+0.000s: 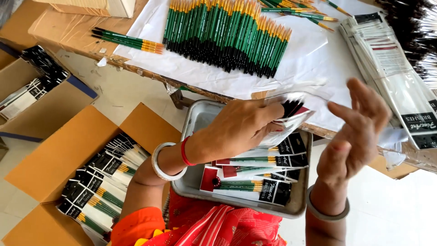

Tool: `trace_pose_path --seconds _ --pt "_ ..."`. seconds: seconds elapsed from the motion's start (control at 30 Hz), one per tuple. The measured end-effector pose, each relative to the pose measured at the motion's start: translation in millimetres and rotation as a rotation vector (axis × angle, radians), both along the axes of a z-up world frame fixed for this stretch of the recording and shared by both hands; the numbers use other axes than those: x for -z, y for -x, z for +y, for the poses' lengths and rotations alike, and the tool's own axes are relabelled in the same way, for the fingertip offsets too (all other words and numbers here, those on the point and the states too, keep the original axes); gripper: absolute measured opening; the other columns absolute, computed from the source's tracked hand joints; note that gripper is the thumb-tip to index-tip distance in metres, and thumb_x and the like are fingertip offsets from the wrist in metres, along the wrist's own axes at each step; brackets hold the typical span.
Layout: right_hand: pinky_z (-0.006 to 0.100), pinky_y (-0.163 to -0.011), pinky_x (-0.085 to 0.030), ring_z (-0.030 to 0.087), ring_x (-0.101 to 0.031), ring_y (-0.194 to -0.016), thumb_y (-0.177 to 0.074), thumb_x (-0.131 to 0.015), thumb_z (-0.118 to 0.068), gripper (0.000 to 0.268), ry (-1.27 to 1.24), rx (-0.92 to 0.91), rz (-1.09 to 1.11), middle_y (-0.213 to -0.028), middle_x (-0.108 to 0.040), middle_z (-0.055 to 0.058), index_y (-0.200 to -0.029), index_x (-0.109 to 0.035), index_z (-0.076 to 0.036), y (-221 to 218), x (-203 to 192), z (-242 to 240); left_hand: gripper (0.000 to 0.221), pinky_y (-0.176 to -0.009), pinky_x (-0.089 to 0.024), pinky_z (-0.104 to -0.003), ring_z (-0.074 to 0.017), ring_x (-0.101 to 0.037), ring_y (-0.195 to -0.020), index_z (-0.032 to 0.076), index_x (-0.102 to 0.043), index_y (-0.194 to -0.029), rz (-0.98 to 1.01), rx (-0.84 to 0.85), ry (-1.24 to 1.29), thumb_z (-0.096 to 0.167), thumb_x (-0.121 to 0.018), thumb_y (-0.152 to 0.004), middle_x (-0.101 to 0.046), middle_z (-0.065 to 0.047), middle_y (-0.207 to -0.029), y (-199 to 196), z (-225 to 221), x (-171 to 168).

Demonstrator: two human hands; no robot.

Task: The person gathers groups of paintbrushes from a table, places them into small plastic bags, and seals the bags by hand.

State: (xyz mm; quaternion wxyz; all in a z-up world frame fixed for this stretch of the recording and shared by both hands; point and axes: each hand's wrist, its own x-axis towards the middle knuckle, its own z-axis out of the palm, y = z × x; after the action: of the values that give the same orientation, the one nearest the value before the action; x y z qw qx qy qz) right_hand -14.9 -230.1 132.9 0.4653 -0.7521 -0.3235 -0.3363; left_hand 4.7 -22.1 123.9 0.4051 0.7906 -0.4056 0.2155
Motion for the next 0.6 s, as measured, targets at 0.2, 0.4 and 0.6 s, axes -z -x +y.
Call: trace_pose_path --seconds 0.2,0.4,0.6 --pt "0.040 -0.109 -0.047 0.023 -0.059 -0.124 -0.092 -0.076 -0.032 0.057 -0.032 -0.065 0.416 -0.130 -0.061 0.013 -0.134 -0.056 0.001 3 103 -29 0.021 -0.065 -0.049 -0.049 -0.0362 -0.068 -0.078 0.005 -0.057 -0.100 0.087 0.135 -0.043 0.014 -0.075 -0.093 -0.065 -0.014 -0.081 -3 2 2" --pt "0.036 -0.095 -0.058 0.020 -0.069 -0.111 -0.082 -0.084 -0.003 0.060 -0.422 -0.309 0.880 -0.123 -0.070 0.010 -0.135 -0.056 0.003 25 181 -29 0.031 -0.064 -0.050 -0.042 -0.0274 -0.066 -0.075 0.007 -0.051 -0.123 0.072 0.273 0.157 0.019 -0.070 -0.101 -0.066 -0.008 -0.088 -21 -11 69" --pt "0.035 -0.097 -0.057 0.021 -0.069 -0.109 -0.080 -0.085 -0.004 0.061 -0.535 -0.264 0.964 -0.120 -0.072 0.011 -0.135 -0.059 0.004 34 234 -33 0.050 -0.081 -0.049 -0.042 -0.0276 -0.060 -0.091 0.005 -0.045 -0.152 0.312 0.253 0.296 0.027 -0.057 -0.108 -0.063 -0.014 -0.106 -18 -13 141"
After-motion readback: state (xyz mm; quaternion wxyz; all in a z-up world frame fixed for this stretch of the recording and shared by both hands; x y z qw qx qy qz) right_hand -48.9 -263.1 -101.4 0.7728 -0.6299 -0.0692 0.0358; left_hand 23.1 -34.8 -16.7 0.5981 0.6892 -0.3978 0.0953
